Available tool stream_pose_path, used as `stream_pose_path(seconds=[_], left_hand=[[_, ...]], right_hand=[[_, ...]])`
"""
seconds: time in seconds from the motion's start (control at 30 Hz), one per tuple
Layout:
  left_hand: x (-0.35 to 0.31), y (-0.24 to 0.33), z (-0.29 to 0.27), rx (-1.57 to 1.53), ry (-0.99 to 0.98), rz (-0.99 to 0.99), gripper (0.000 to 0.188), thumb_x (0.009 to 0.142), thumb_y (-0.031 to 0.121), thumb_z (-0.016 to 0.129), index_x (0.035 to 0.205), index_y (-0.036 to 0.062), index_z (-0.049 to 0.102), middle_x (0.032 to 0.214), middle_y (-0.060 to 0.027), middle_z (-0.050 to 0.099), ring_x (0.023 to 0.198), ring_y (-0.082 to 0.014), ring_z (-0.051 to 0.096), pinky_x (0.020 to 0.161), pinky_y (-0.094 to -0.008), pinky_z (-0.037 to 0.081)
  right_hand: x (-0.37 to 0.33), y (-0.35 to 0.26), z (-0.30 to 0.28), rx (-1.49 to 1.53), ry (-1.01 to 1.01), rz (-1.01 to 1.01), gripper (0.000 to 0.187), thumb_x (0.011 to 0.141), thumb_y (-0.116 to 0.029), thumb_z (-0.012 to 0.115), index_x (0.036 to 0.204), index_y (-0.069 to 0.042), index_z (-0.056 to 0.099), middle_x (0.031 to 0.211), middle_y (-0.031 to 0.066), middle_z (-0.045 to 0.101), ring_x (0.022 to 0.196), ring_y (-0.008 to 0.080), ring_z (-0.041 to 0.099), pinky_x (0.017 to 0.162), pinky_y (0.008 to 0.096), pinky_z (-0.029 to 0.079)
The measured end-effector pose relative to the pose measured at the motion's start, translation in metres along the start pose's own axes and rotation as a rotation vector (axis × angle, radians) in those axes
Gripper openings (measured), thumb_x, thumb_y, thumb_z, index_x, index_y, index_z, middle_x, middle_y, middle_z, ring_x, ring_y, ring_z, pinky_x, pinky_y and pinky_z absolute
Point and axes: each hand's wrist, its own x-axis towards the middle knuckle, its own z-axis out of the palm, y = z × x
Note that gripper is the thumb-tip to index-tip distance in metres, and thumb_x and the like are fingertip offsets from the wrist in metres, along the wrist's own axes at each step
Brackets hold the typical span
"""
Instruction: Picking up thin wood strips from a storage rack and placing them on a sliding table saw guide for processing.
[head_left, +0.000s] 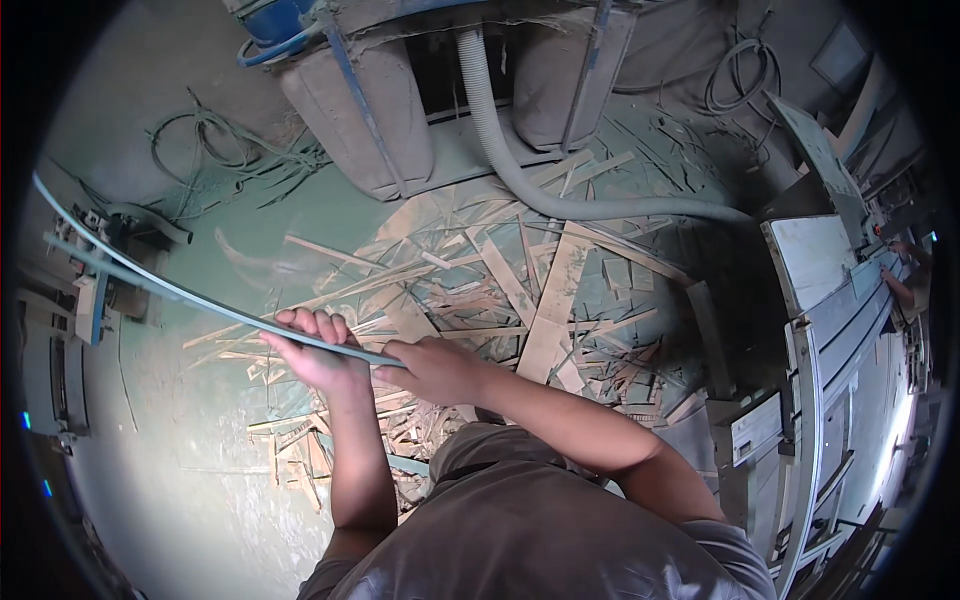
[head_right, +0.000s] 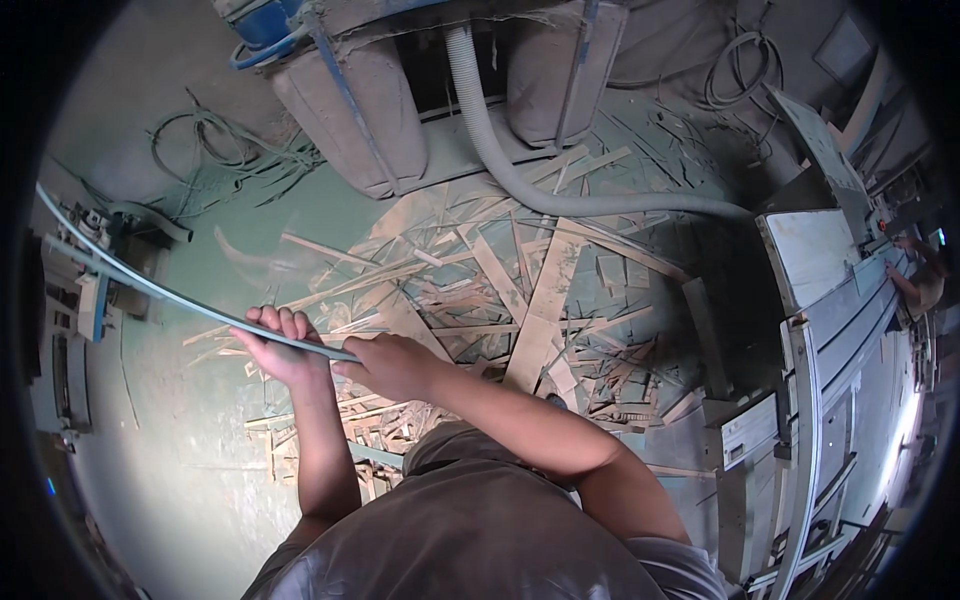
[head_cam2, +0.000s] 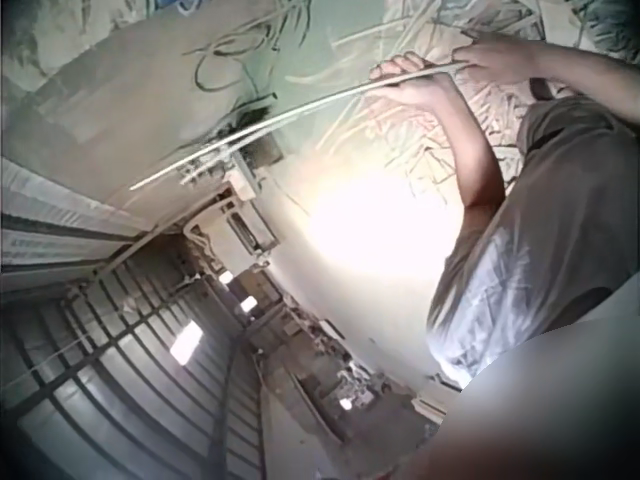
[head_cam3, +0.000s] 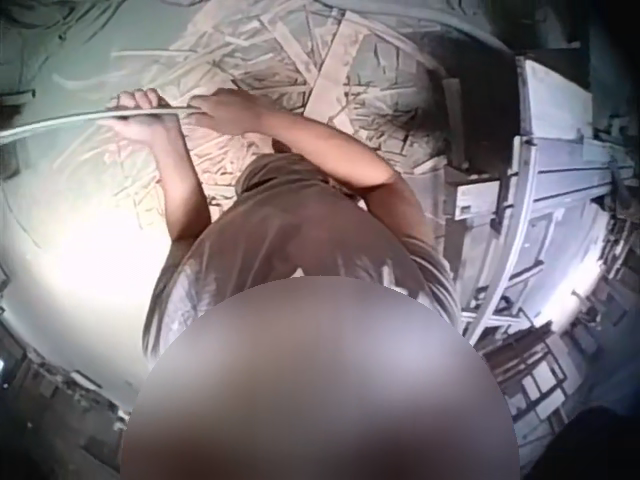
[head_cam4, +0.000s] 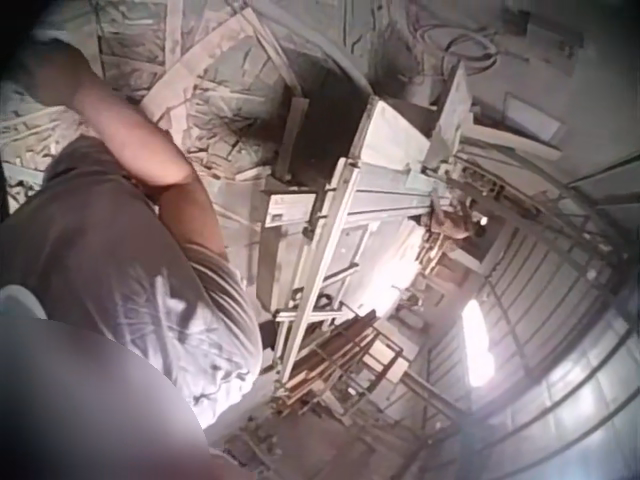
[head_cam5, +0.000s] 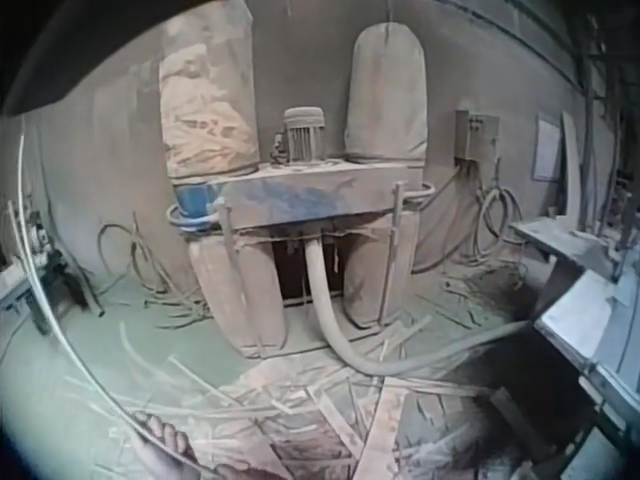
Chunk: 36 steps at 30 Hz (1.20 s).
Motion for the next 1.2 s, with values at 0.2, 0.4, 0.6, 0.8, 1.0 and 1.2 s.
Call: stream_pose_path(seconds=[0.2, 0.4, 0.6, 0.8, 1.0, 1.2], left_hand=[[0.017, 0.007, -0.029, -0.013, 0.126, -0.071, 0.051, 0.085, 0.058, 0.043, 0.099, 0.0101, 0.051, 0.072, -0.0024, 0.043, 0.063, -0.0161, 0.039, 0.064, -0.0280, 0.035], [-0.004, -0.010, -0.107, 0.023, 0.327, -0.262, 0.039, 0.093, 0.045, 0.037, 0.070, 0.0146, 0.038, 0.057, 0.0027, 0.029, 0.053, -0.0120, 0.029, 0.052, -0.0258, 0.031], [0.017, -0.040, -0.102, 0.109, 0.460, -0.277, 0.049, 0.088, 0.053, 0.041, 0.107, 0.0073, 0.039, 0.108, -0.0091, 0.044, 0.096, -0.0204, 0.045, 0.084, -0.0334, 0.041], [0.072, -0.095, -0.169, 0.585, 0.300, -0.731, 0.074, 0.079, 0.057, 0.054, 0.126, 0.0031, 0.035, 0.117, -0.0132, 0.047, 0.109, -0.0249, 0.046, 0.085, -0.0470, 0.041], [-0.042, -0.101, -0.484, 0.681, -0.576, -1.077, 0.028, 0.087, 0.033, 0.049, 0.102, 0.0102, 0.057, 0.081, -0.0025, 0.055, 0.076, -0.0140, 0.054, 0.060, -0.0300, 0.047], [-0.059, -0.124, -0.492, 0.626, -0.872, -1.392, 0.026, 0.085, 0.027, 0.052, 0.103, 0.0099, 0.057, 0.080, -0.0023, 0.055, 0.069, -0.0148, 0.053, 0.053, -0.0326, 0.046]], right_hand=[[-0.018, 0.045, -0.008, -0.251, 0.075, 0.079, 0.040, 0.089, -0.044, 0.042, 0.108, -0.011, 0.052, 0.083, 0.0156, 0.062, 0.080, 0.0342, 0.060, 0.070, 0.0464, 0.045], [-0.037, 0.075, -0.019, -0.544, -0.004, 0.089, 0.035, 0.089, -0.041, 0.043, 0.112, -0.016, 0.053, 0.091, 0.0056, 0.062, 0.076, 0.0273, 0.062, 0.065, 0.0396, 0.050], [0.003, 0.108, -0.052, -0.861, 0.000, -0.117, 0.040, 0.086, -0.042, 0.047, 0.112, -0.013, 0.054, 0.088, 0.0066, 0.059, 0.082, 0.0250, 0.061, 0.068, 0.0372, 0.050], [0.025, 0.158, -0.090, -1.000, 0.419, 0.102, 0.047, 0.083, -0.041, 0.053, 0.119, -0.011, 0.051, 0.109, 0.0124, 0.051, 0.112, 0.0276, 0.045, 0.097, 0.0497, 0.031], [-0.146, 0.225, -0.025, -0.354, 0.697, 0.329, 0.034, 0.078, -0.030, 0.059, 0.102, -0.006, 0.059, 0.100, 0.0153, 0.059, 0.095, 0.0334, 0.054, 0.083, 0.0413, 0.043], [-0.414, 0.259, 0.111, -0.012, 0.827, 1.429, 0.041, 0.080, -0.035, 0.058, 0.108, -0.005, 0.060, 0.109, 0.0208, 0.057, 0.102, 0.0350, 0.054, 0.087, 0.0397, 0.044]])
